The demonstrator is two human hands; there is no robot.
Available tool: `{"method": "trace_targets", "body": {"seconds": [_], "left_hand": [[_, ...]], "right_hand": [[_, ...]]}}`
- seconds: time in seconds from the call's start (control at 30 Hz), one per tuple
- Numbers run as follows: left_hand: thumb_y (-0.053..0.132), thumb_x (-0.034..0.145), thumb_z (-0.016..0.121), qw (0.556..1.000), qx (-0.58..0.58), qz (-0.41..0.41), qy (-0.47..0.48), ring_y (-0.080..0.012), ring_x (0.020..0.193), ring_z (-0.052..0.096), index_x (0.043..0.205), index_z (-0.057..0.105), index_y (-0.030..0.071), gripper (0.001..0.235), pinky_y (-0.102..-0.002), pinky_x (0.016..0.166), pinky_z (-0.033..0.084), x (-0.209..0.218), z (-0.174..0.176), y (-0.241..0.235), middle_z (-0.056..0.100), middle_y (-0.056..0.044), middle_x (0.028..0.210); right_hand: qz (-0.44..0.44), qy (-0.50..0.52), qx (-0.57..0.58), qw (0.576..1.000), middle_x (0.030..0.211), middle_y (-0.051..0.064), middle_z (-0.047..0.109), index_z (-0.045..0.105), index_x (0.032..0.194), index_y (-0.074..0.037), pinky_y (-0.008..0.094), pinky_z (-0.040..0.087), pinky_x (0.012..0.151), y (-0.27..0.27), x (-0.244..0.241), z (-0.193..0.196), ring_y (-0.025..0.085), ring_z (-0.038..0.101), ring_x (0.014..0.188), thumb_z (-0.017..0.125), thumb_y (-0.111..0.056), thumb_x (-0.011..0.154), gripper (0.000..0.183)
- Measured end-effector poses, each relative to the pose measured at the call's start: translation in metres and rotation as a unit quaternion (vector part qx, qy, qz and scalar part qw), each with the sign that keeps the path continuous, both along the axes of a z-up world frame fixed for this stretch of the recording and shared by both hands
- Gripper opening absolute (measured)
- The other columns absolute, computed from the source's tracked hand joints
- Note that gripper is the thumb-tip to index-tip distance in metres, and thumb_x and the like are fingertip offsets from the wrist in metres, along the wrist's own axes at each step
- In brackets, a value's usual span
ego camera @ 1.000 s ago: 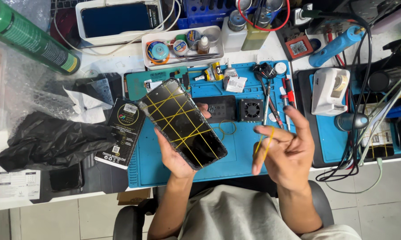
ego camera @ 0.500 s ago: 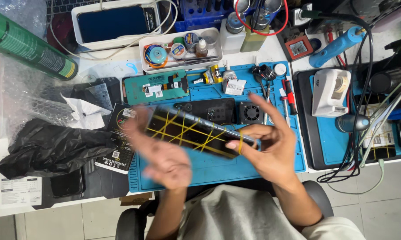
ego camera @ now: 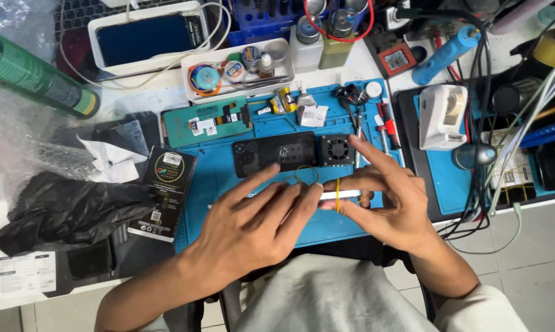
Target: The person secures a disassembled smartphone with multiple rubber bands, then uses a small fan to apply heat to the device's screen area. The phone remains on a blue work mat throughout the process.
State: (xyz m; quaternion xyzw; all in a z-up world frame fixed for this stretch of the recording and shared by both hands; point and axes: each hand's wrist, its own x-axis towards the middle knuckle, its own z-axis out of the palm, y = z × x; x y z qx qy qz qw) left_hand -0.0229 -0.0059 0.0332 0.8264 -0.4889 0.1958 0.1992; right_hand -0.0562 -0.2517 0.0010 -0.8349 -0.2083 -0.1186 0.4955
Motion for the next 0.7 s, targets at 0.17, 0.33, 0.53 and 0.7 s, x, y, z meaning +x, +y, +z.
{"method": "trace_targets", "body": {"seconds": [0.17,0.33,0.53,0.7], "left_hand": [[0.017,0.096,0.070,1.000,0.002,-0.021,0.019,-0.0186,0.085,0.069,0.120,0.068,0.001,0.029,-0.033,0.077,0.055,-0.004,-0.012,-0.001,0.067,-0.008,0.100],[0.016,0.092,0.069,1.000,0.026,-0.014,-0.001,-0.0174,0.085,0.068,0.122,0.067,0.003,0.032,-0.033,0.077,0.056,-0.005,-0.016,-0.007,0.066,-0.006,0.099],[0.021,0.094,0.070,1.000,0.008,-0.008,0.003,-0.0190,0.085,0.069,0.124,0.067,0.000,0.037,-0.034,0.077,0.055,-0.001,-0.013,-0.012,0.068,-0.009,0.103],[0.013,0.087,0.075,0.995,-0.075,0.027,0.064,-0.0195,0.080,0.070,0.120,0.070,0.004,0.035,-0.033,0.073,0.057,0.005,-0.015,-0.012,0.074,-0.007,0.102]], "right_hand": [[0.053,0.032,-0.054,0.997,0.110,0.010,0.075,0.007,0.153,0.013,0.023,0.042,0.048,-0.007,0.005,0.007,0.010,0.049,0.049,0.093,-0.027,0.074,0.124],[0.057,-0.002,-0.235,0.970,0.122,0.010,0.070,-0.001,0.149,0.019,0.034,0.046,0.047,-0.007,0.010,0.019,0.023,0.062,0.053,0.084,-0.052,0.077,0.132],[0.059,0.011,-0.321,0.945,0.124,0.010,0.073,-0.002,0.141,0.025,0.041,0.049,0.043,-0.004,0.020,0.024,0.032,0.062,0.046,0.078,-0.062,0.074,0.136],[0.017,0.012,-0.296,0.955,0.111,0.017,0.075,-0.001,0.149,0.018,0.042,0.053,0.054,-0.007,0.025,0.018,0.034,0.069,0.058,0.083,-0.070,0.063,0.149]]}}
